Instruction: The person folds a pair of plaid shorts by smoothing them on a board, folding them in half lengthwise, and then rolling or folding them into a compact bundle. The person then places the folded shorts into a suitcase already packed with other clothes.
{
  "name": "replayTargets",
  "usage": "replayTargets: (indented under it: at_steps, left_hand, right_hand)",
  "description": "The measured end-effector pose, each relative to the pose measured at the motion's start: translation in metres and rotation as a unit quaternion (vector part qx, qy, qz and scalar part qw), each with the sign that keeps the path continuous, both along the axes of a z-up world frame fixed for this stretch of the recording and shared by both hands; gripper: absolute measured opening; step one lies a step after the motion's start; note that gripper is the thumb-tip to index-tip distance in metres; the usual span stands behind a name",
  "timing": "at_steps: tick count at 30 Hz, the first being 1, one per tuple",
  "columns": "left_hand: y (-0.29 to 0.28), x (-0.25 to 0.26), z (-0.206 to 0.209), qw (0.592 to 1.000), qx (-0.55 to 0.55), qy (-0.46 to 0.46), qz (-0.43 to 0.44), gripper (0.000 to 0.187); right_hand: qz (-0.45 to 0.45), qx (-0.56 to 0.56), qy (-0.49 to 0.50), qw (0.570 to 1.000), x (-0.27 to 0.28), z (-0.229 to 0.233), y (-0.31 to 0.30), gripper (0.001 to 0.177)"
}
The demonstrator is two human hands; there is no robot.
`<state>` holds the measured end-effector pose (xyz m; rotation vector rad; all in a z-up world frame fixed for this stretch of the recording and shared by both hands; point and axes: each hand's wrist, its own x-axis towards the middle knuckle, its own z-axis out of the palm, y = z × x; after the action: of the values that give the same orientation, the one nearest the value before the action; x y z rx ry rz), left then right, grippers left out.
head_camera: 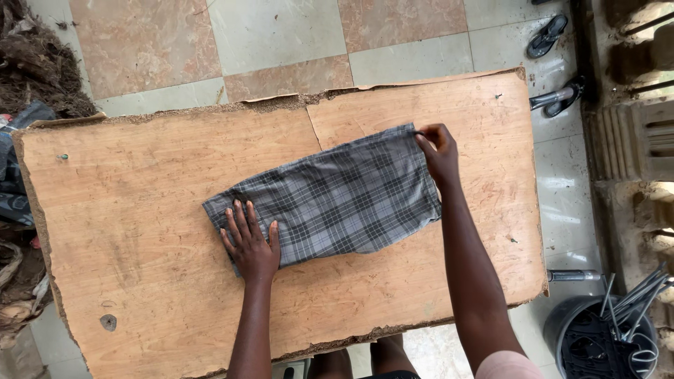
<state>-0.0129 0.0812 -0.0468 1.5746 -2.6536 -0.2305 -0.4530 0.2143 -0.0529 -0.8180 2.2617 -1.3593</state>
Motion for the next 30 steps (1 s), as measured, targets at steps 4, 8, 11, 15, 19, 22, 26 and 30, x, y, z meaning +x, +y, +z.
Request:
replayTargets:
  at_steps: [4, 8, 11, 15, 19, 22, 26, 30]
  left_hand:
    - [0.000, 0.000, 0.000, 1.000, 0.002, 0.003, 0.003, 0.074]
    - [0.002, -0.001, 0.000, 1.000, 0.004, 0.000, 0.001, 0.073]
    - [0.001, -0.001, 0.000, 1.000, 0.002, 0.002, -0.003, 0.073]
    - [0.000, 0.000, -0.001, 1.000, 0.011, 0.007, -0.003, 0.074]
    - [-0.001, -0.001, 0.000, 1.000, 0.022, -0.006, 0.000, 0.075]
    - [-0.002, -0.002, 0.003, 1.000, 0.028, -0.005, -0.002, 0.084]
    - [-0.003, -0.001, 0.004, 0.999, 0.041, -0.010, -0.006, 0.088]
    - [-0.002, 0.001, 0.002, 0.999, 0.040, -0.004, -0.018, 0.087]
  right_hand:
    - [-0.048, -0.016, -0.120, 0.991, 0.013, 0.029, 0.018, 0.010]
    - [-0.078, 0.063, -0.033, 0.994, 0.012, 0.018, 0.002, 0.011]
    - [-0.047, 0.079, 0.077, 0.993, 0.007, -0.008, -0.023, 0.012]
    - [-0.045, 0.161, 0.226, 0.960, 0.011, -0.026, -0.031, 0.024]
    - [-0.017, 0.114, 0.299, 0.947, 0.049, -0.036, -0.031, 0.038]
    - [0.123, 0.184, 0.317, 0.922, 0.085, -0.043, -0.023, 0.063]
    - [0.198, 0.264, 0.297, 0.896, 0.078, -0.045, -0.010, 0.080]
    - [0.140, 0.314, 0.265, 0.901, 0.057, -0.034, 0.001, 0.076]
